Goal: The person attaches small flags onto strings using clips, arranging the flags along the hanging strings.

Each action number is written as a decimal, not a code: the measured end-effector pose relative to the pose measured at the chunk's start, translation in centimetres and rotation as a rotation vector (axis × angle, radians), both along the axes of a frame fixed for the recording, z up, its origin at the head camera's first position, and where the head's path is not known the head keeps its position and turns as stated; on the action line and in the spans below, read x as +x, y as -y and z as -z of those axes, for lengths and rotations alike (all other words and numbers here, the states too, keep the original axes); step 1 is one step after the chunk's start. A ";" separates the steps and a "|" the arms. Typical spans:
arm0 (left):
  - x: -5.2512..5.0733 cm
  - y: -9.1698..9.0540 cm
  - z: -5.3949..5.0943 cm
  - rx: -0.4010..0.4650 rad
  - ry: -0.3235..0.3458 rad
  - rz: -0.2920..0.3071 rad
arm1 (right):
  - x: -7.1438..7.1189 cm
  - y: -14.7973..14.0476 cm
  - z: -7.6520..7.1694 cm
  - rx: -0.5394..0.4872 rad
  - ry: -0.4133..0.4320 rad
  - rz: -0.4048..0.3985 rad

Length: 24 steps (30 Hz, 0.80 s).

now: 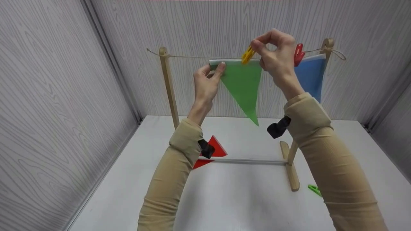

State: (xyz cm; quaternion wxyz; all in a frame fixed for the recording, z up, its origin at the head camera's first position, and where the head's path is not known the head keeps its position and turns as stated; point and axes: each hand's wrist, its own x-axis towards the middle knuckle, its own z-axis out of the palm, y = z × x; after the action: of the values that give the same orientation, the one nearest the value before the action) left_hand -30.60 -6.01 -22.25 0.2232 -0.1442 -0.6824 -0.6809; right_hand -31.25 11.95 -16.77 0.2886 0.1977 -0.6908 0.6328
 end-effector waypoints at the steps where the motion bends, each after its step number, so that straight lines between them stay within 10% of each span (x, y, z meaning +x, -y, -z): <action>1: 0.0 0.0 0.0 0.001 0.000 0.003 | 0.0 0.1 0.0 0.005 -0.003 0.008; 24: 0.2 -0.3 -0.5 0.007 -0.007 0.016 | 0.1 0.9 0.2 0.102 -0.064 0.075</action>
State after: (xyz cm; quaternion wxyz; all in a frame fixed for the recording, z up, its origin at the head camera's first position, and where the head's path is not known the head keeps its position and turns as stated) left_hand -30.42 -5.68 -21.75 0.2205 -0.1511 -0.6782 -0.6846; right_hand -31.14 11.04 -17.00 0.3233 0.2062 -0.7196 0.5788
